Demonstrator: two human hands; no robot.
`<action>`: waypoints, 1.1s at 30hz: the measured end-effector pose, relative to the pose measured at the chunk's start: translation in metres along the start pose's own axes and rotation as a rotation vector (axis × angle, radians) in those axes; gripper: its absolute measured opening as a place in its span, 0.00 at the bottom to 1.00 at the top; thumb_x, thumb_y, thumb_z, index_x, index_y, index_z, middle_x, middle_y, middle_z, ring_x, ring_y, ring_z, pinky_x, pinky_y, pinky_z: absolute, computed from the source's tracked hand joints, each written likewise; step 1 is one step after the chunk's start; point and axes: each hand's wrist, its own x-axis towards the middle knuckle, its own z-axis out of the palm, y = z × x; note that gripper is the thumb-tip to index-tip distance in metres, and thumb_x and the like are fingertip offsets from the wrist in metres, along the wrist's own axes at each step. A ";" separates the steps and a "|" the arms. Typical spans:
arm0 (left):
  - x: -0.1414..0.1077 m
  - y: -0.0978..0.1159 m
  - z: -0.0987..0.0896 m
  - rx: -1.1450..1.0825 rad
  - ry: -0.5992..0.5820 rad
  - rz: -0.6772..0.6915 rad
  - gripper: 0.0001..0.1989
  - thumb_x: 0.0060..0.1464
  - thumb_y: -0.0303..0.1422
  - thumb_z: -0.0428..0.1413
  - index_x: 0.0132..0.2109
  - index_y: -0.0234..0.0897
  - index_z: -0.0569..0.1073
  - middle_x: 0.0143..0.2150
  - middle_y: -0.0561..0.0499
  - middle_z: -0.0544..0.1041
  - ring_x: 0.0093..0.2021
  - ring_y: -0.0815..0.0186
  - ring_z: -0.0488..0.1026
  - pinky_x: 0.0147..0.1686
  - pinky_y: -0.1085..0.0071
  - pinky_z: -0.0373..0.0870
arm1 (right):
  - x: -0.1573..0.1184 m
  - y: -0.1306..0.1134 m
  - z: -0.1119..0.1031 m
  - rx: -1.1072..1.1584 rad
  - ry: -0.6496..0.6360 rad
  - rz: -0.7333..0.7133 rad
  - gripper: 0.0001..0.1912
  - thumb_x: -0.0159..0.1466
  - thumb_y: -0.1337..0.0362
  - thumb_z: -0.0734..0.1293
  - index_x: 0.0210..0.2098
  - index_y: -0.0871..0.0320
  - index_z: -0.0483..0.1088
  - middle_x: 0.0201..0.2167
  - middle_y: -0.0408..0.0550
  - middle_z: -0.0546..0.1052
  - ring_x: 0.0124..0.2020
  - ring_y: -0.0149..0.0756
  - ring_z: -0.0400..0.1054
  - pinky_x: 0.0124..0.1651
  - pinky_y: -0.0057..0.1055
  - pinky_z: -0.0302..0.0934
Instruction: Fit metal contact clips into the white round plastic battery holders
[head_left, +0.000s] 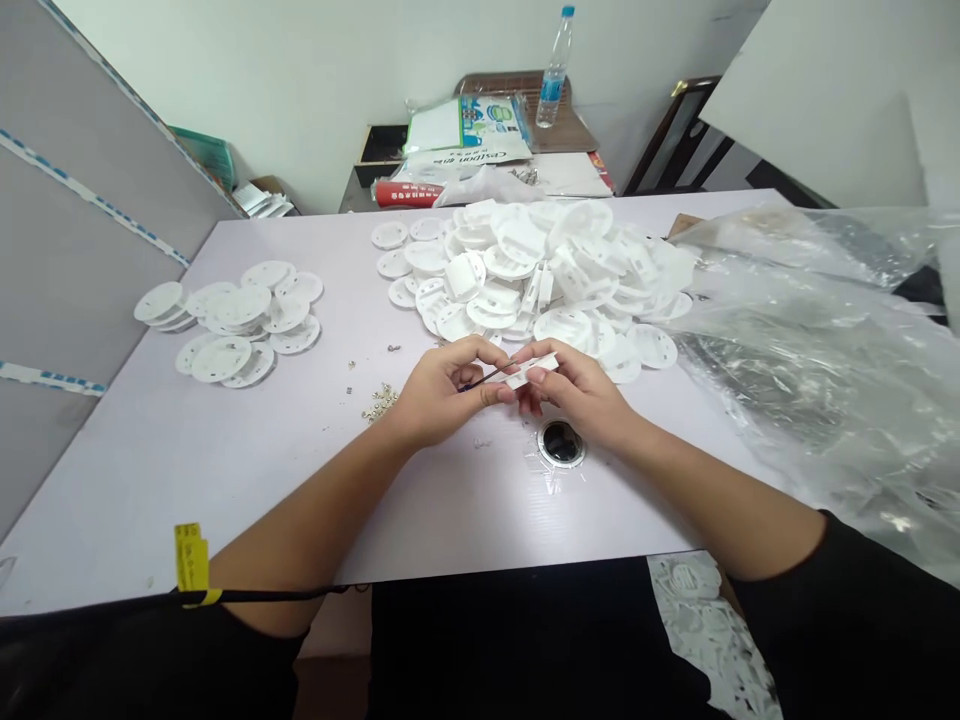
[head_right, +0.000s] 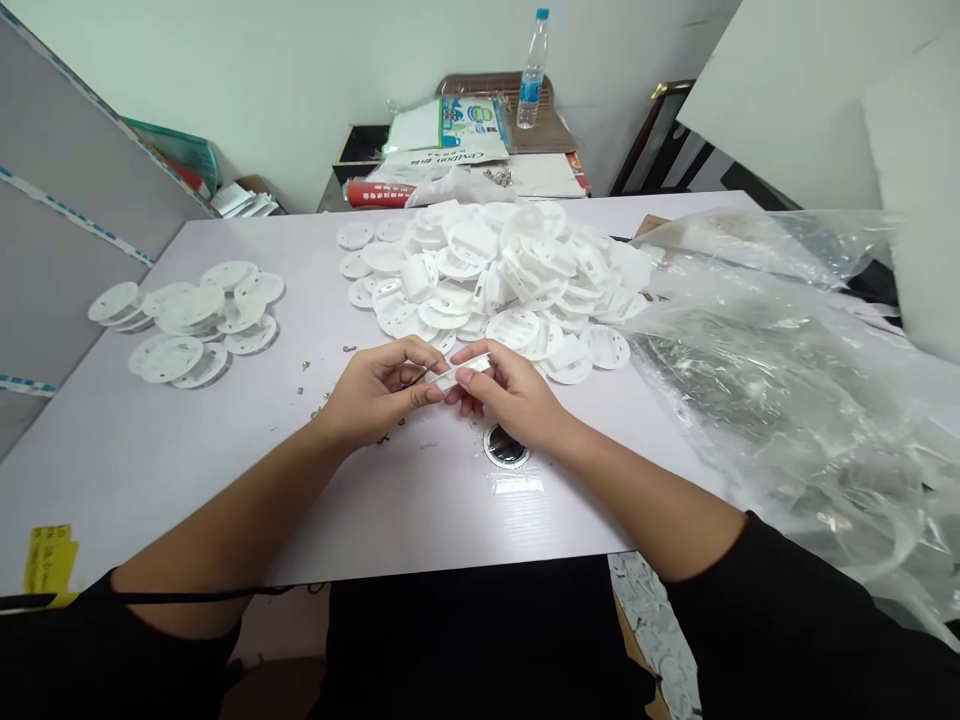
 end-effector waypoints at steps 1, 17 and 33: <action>-0.001 0.000 0.001 -0.025 0.002 -0.049 0.14 0.53 0.39 0.67 0.41 0.34 0.76 0.28 0.53 0.71 0.20 0.78 0.53 0.20 0.75 0.52 | 0.000 0.000 0.001 0.024 -0.024 0.020 0.19 0.68 0.49 0.65 0.48 0.58 0.66 0.29 0.47 0.79 0.27 0.32 0.72 0.31 0.29 0.66; -0.002 0.004 -0.007 -0.281 -0.038 -0.301 0.16 0.49 0.38 0.69 0.42 0.34 0.79 0.28 0.53 0.72 0.22 0.78 0.62 0.20 0.79 0.59 | -0.003 -0.002 -0.004 -0.292 0.012 -0.085 0.34 0.69 0.41 0.61 0.18 0.61 0.63 0.15 0.44 0.66 0.18 0.25 0.60 0.22 0.25 0.53; -0.002 0.006 0.002 -0.259 -0.082 -0.344 0.17 0.49 0.40 0.70 0.40 0.31 0.80 0.24 0.53 0.73 0.20 0.78 0.63 0.22 0.79 0.61 | -0.004 -0.001 0.003 -0.496 0.193 -0.429 0.13 0.62 0.58 0.72 0.43 0.58 0.77 0.33 0.45 0.81 0.24 0.28 0.68 0.27 0.27 0.61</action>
